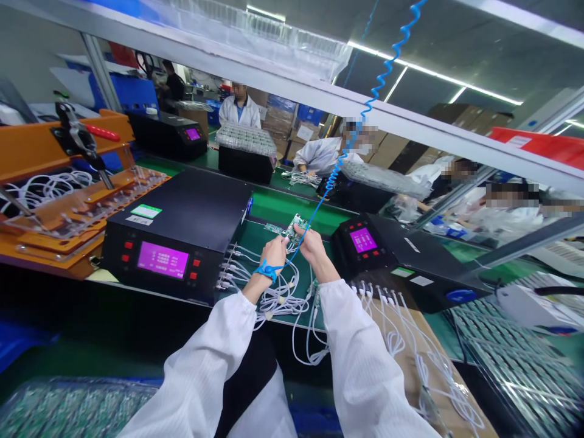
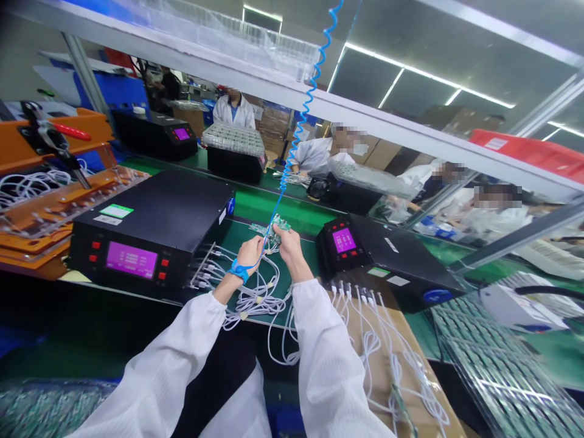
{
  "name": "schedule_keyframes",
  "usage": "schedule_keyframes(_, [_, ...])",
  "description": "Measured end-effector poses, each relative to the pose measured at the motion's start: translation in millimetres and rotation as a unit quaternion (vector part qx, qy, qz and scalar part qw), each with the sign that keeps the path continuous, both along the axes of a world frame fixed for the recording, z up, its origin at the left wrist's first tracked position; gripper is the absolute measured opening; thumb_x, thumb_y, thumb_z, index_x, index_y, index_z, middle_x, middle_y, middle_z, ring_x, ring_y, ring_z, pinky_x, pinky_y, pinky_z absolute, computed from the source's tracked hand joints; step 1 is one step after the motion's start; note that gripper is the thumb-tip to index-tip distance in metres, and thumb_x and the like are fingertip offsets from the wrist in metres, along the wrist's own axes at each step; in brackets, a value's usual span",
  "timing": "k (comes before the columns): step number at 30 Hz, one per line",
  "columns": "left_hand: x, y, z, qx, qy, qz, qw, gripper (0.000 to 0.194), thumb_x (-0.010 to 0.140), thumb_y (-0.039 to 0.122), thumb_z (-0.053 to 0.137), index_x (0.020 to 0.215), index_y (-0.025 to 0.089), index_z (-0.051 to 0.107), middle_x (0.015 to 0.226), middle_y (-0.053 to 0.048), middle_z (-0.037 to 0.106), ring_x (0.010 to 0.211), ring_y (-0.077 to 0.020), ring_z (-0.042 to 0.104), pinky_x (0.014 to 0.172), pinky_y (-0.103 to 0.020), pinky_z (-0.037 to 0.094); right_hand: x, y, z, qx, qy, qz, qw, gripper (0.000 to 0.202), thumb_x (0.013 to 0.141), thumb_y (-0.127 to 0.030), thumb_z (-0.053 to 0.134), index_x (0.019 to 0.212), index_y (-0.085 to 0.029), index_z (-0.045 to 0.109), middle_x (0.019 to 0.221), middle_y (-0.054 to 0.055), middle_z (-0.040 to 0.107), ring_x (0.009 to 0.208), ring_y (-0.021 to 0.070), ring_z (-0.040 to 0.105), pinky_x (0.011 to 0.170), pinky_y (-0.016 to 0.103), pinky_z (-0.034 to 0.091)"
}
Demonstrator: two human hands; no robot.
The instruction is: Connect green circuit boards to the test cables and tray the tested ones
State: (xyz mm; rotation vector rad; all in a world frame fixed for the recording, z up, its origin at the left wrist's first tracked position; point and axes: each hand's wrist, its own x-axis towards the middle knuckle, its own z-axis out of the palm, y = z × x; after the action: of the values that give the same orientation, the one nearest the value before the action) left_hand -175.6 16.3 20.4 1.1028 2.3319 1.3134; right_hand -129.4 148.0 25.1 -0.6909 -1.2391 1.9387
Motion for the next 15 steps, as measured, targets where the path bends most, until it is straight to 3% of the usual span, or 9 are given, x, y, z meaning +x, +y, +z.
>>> schedule_keyframes(6, [-0.8,5.3,-7.0,-0.061,-0.01,0.016,0.998,0.026,0.104,0.035,0.052,0.111,0.016,0.069,0.107,-0.009,0.075,0.105,-0.0236,0.071,0.096,-0.042,0.053,-12.8,17.9,-7.3,-0.05,-0.032,-0.046,0.997,0.027,0.066,-0.006,0.087,0.077,-0.014,0.064,0.066,0.003,0.072,0.06,0.0177,0.07,0.056,0.029,0.062])
schedule_keyframes(11, [-7.9,-13.9,-17.8,-0.07,-0.035,0.016,0.997,0.019,0.101,0.031,0.06,0.105,0.015,0.07,0.102,-0.008,0.074,0.101,-0.0219,0.071,0.096,-0.043,0.055,2.8,66.2,8.4,-0.049,-0.025,-0.174,0.983,0.029,0.073,-0.007,0.083,0.08,-0.018,0.057,0.063,-0.005,0.066,0.058,0.0108,0.066,0.053,0.019,0.058])
schedule_keyframes(15, [-17.6,-28.0,-12.9,-0.022,-0.051,0.066,0.996,0.036,0.104,0.026,0.048,0.133,0.008,0.058,0.124,-0.022,0.068,0.108,-0.0278,0.07,0.093,-0.04,0.055,11.2,83.9,11.1,-0.037,-0.035,-0.193,0.98,0.029,0.071,-0.01,0.084,0.086,-0.016,0.06,0.069,-0.003,0.07,0.063,0.0132,0.069,0.058,0.023,0.062])
